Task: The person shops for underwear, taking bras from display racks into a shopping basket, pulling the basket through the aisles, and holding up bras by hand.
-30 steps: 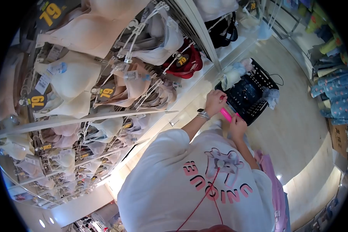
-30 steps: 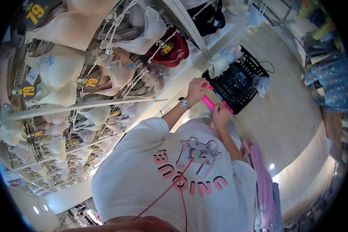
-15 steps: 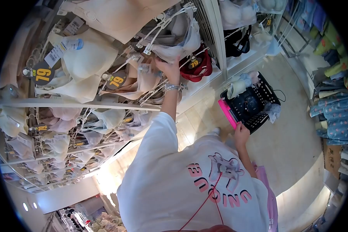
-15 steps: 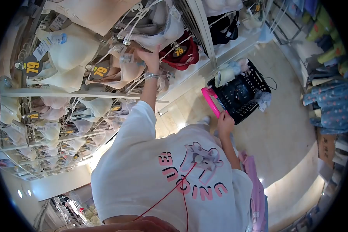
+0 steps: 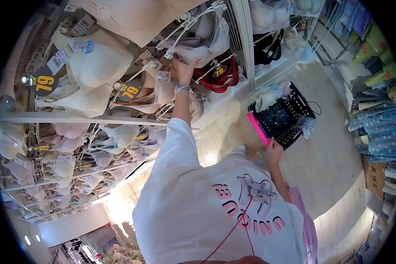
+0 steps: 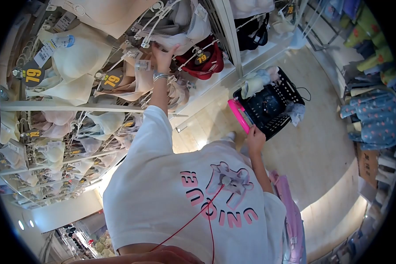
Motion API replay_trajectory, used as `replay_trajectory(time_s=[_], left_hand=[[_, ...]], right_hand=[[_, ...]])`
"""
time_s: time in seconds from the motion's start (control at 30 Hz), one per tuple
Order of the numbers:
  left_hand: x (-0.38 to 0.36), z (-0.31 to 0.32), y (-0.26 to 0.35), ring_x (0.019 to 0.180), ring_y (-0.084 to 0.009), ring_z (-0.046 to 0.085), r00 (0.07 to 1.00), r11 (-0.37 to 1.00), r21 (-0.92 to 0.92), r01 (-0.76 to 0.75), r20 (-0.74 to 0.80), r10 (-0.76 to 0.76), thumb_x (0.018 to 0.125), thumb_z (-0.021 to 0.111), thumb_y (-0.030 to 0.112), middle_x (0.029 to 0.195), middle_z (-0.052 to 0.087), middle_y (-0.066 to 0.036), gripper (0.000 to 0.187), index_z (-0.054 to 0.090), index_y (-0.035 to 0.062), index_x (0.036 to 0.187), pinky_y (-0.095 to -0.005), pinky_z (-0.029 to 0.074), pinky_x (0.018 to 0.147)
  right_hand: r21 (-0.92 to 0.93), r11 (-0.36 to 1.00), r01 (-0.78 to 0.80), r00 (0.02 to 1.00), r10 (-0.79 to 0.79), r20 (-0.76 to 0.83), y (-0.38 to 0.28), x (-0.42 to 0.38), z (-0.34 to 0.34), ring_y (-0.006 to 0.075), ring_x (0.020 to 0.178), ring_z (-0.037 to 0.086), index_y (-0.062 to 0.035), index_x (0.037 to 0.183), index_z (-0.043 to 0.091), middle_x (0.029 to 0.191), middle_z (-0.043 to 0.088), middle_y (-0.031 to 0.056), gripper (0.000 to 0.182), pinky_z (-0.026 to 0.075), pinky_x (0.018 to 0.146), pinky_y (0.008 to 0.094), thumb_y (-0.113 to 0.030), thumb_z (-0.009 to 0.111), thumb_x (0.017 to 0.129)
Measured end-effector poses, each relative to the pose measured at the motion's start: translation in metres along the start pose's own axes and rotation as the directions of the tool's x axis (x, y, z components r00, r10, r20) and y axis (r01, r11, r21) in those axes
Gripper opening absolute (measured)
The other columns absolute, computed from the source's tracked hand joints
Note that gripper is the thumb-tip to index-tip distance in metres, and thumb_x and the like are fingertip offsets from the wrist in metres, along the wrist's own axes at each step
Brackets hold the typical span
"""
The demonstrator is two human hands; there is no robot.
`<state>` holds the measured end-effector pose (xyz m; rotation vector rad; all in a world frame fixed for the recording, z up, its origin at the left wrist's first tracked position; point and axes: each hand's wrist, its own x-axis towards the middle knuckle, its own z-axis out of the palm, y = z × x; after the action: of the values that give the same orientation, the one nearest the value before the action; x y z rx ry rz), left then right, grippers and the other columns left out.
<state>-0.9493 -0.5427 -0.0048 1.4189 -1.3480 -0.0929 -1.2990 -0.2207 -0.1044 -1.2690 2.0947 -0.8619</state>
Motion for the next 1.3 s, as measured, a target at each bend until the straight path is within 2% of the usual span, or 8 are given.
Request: replay_trajectory(time_s=[0.3,0.7,0.8,0.9,1.0,1.13,1.23,1.3], left_hand=[[-0.004,-0.025,0.012,0.092,-0.0178,0.059,0.900,0.834,-0.359,0.419,0.288,-0.327,0.078,0.075,0.029,0.102,0.064,-0.010,0.056,0.056,-0.0084,0.114,-0.0292,0.044,0.085],[-0.005,-0.050,0.037,0.089,-0.0131,0.059,0.781,0.661,-0.446,0.604,0.495,-0.380,0.082,0.071,0.026,0.103,0.063,-0.007,0.049,0.056,-0.0063,0.116,-0.0240,0.046,0.080],[-0.003,-0.054,0.037,0.100,-0.0173,0.056,0.808,0.760,-0.363,0.539,0.479,-0.344,0.083,0.071,0.025,0.112,0.060,-0.011,0.055,0.050,-0.0069,0.122,-0.0272,0.042,0.090],[-0.002,-0.052,0.037,0.112,-0.0241,0.051,0.962,0.985,-0.123,0.119,0.258,-0.084,0.078,0.076,0.029,0.123,0.052,-0.020,0.072,0.040,-0.0104,0.127,-0.0327,0.039,0.096],[-0.002,-0.056,0.053,0.118,-0.0288,0.046,0.996,0.997,-0.066,0.046,0.085,-0.040,0.077,0.077,0.028,0.126,0.046,-0.023,0.079,0.032,-0.0101,0.131,-0.0364,0.034,0.102],[0.004,-0.068,0.111,0.096,-0.0194,0.056,0.978,0.974,-0.084,0.209,0.007,-0.209,0.079,0.075,0.026,0.115,0.054,-0.018,0.066,0.040,-0.0089,0.123,-0.0308,0.046,0.082],[0.005,-0.067,0.138,0.077,-0.0193,0.061,0.970,0.992,-0.041,0.117,-0.208,-0.123,0.079,0.075,0.026,0.092,0.061,-0.013,0.054,0.048,-0.0081,0.112,-0.0322,0.050,0.067],[0.010,-0.069,0.130,0.073,-0.0196,0.061,0.982,0.990,0.088,0.106,-0.167,-0.090,0.080,0.074,0.027,0.087,0.062,-0.013,0.048,0.052,-0.0070,0.106,-0.0313,0.049,0.066]], right_hand=[[-0.011,0.999,0.039,0.998,-0.039,-0.040,-0.004,-0.001,-0.003,0.0338,0.052,0.059,0.0019,0.075,0.067,0.058,0.058,0.0202,0.039,0.042,0.052,0.0436,-0.028,0.048,0.093],[0.005,1.000,0.006,1.000,-0.006,-0.029,0.004,-0.001,0.003,0.0345,0.052,0.058,0.0019,0.078,0.068,0.058,0.057,0.0215,0.039,0.041,0.052,0.0436,-0.028,0.048,0.093],[-0.018,1.000,0.014,0.999,-0.015,-0.036,0.004,-0.001,0.003,0.0361,0.052,0.057,0.0019,0.074,0.066,0.058,0.056,0.0220,0.040,0.040,0.051,0.0447,-0.029,0.048,0.093],[-0.012,1.000,0.025,0.998,-0.026,-0.050,-0.003,0.000,0.000,0.0376,0.053,0.056,0.0020,0.071,0.064,0.058,0.055,0.0225,0.042,0.040,0.051,0.0459,-0.029,0.047,0.093],[0.004,0.999,0.036,0.998,-0.036,-0.049,-0.010,-0.001,-0.005,0.0382,0.052,0.055,0.0021,0.069,0.063,0.058,0.055,0.0226,0.042,0.039,0.051,0.0466,-0.029,0.047,0.093],[0.003,0.999,0.046,0.998,-0.046,-0.034,-0.006,-0.001,-0.004,0.0379,0.052,0.056,0.0024,0.070,0.063,0.059,0.055,0.0224,0.042,0.039,0.051,0.0462,-0.029,0.047,0.093],[0.007,0.999,0.049,0.996,-0.048,-0.069,-0.006,-0.001,-0.002,0.0375,0.053,0.056,0.0023,0.072,0.064,0.059,0.056,0.0221,0.042,0.040,0.052,0.0454,-0.029,0.047,0.093],[0.030,0.999,0.028,0.999,-0.026,-0.044,-0.007,-0.001,-0.003,0.0371,0.053,0.057,0.0021,0.073,0.065,0.059,0.056,0.0218,0.040,0.041,0.052,0.0450,-0.028,0.047,0.093]])
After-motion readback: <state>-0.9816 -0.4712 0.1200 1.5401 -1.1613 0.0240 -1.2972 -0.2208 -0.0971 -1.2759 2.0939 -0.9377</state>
